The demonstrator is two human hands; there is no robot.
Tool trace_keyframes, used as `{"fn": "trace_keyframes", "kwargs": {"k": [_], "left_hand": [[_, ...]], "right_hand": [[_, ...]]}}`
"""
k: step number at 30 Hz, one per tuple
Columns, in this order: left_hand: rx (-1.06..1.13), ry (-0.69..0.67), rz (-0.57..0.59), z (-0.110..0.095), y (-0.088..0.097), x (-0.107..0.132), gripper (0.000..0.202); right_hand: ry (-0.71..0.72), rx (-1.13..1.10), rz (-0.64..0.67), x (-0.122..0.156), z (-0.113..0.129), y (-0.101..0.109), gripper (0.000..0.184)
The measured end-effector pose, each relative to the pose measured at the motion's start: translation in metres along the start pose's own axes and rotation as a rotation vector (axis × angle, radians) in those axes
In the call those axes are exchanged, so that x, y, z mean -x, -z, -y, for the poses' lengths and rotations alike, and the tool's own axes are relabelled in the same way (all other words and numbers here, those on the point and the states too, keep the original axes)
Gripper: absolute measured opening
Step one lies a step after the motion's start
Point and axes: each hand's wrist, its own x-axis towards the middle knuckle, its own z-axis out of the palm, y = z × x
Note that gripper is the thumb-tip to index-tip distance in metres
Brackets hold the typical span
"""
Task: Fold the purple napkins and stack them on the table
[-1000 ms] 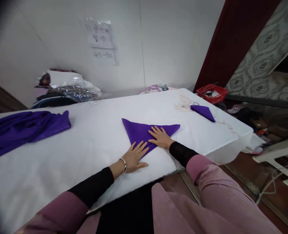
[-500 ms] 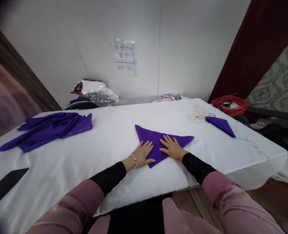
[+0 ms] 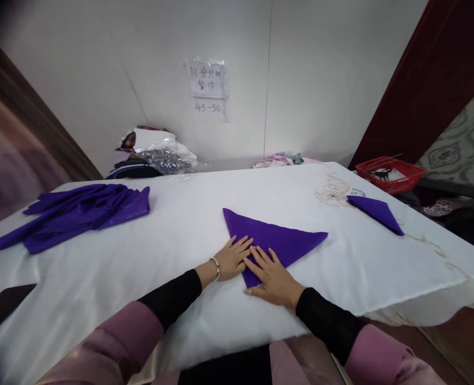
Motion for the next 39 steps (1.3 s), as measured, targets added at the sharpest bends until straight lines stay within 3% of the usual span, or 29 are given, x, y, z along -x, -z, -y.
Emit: {"fn": "trace_keyframes", "kwargs": {"k": [8, 15, 20, 23, 29, 34, 39], "left_hand": [[0.046, 0.19, -0.026, 0.075, 0.011, -0.042, 0.063], [0.126, 0.343, -0.126, 0.125, 0.015, -0.073, 0.071], [0.214, 0.55, -0.314, 0.17, 0.021, -0.073, 0.057], [0.282, 0.544, -0.353, 0.19, 0.023, -0.058, 0.045], [0.378, 0.385, -0.304, 0.197, 0.024, -0.043, 0.045], [0.43, 0.304, -0.234, 0.198, 0.027, -0.042, 0.025], [0.473, 0.241, -0.155, 0.196, 0.031, -0.017, 0.019]], "right_hand": [[0.016, -0.071, 0.029, 0.001, 0.003, 0.008, 0.072], [0.028, -0.129, 0.052, 0.002, -0.001, 0.005, 0.073], [0.02, -0.126, 0.054, 0.003, -0.001, 0.005, 0.074], [0.018, -0.129, 0.061, 0.003, 0.0, 0.004, 0.073], [0.039, -0.134, 0.063, 0.007, 0.0, 0.003, 0.072], [0.094, -0.136, 0.062, 0.018, -0.002, 0.004, 0.073], [0.203, -0.159, 0.113, 0.036, -0.011, 0.008, 0.075]]}}
